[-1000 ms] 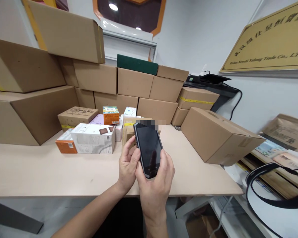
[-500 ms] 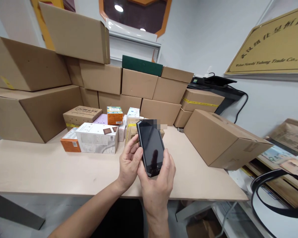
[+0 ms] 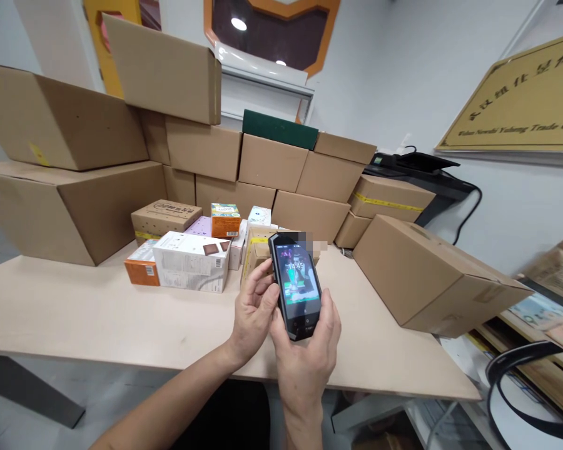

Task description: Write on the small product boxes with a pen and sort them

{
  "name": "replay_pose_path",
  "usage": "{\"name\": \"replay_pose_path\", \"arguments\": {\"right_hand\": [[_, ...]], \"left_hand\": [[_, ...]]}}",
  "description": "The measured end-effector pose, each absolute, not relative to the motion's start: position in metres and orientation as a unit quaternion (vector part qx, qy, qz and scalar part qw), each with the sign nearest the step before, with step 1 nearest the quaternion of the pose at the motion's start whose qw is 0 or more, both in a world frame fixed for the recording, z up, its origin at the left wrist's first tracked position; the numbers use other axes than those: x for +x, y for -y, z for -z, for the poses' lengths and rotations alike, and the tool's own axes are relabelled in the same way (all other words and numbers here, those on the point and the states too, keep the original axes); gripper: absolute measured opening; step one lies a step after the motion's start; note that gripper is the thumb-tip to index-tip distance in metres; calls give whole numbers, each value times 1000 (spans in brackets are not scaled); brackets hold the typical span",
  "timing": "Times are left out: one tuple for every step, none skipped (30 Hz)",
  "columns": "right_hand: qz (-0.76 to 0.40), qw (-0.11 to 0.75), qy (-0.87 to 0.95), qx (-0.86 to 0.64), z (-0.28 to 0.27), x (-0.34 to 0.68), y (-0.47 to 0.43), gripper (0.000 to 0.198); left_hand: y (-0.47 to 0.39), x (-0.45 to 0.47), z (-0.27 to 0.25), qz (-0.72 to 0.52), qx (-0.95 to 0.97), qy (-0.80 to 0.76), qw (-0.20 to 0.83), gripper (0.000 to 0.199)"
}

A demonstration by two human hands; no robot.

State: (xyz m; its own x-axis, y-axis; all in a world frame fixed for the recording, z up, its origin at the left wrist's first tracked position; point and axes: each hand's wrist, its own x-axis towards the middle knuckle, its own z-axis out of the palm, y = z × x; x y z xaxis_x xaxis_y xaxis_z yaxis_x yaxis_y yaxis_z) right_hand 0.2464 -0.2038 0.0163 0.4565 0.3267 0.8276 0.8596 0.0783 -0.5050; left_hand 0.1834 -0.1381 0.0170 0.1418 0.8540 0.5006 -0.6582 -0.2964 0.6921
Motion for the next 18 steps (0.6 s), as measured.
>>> {"name": "replay_pose_path", "arguments": {"right_hand": [[235,569,463,-638,-15,247,204,81],[233,571,458,-640,-15,249,204,82],[230,573,451,-645,-13,251,204,82],[227,576,441,-650,-12,254,205,83],[226,579,430,-655,-10,258,206,83],[226,582,417,-660,-9,262,208,84],[230,584,403,-666,-7,268,209,85],[236,585,388,-672,-6,273,212,86],[241,582,373,-681,-5,280,215,87],[246,576,358,-693,-4,287,218,88],[251,566,346,-705,-2,295,222,88],[258,554,337,-716,0,303,226,89],[267,539,331,-727,3,312,231,89],[277,520,329,-738,7,322,235,89],[287,498,332,-748,12,333,239,89],[297,475,337,-756,20,344,242,89],[303,450,348,-765,28,356,245,89],[307,426,360,-772,38,367,247,88]], "left_hand": [[138,183,-16,-648,483,-103,580,43],[138,182,-14,-649,490,-106,572,42],[137,180,-11,-652,498,-109,561,42],[137,178,-9,-657,507,-112,546,42],[135,176,-6,-664,517,-115,527,41],[133,172,-3,-674,526,-119,504,39],[131,168,0,-687,534,-125,477,38],[127,163,3,-702,541,-133,445,37],[122,157,6,-715,549,-144,409,37],[116,150,8,-725,558,-155,373,38],[109,143,10,-726,573,-172,339,41],[102,136,12,-711,601,-192,310,48],[94,129,14,-686,632,-212,292,60],[87,123,15,-650,666,-234,283,73],[79,118,15,-606,699,-256,282,83],[72,114,16,-564,725,-276,284,93],[66,111,17,-523,744,-297,292,102],[60,109,17,-489,755,-314,304,109]]}}
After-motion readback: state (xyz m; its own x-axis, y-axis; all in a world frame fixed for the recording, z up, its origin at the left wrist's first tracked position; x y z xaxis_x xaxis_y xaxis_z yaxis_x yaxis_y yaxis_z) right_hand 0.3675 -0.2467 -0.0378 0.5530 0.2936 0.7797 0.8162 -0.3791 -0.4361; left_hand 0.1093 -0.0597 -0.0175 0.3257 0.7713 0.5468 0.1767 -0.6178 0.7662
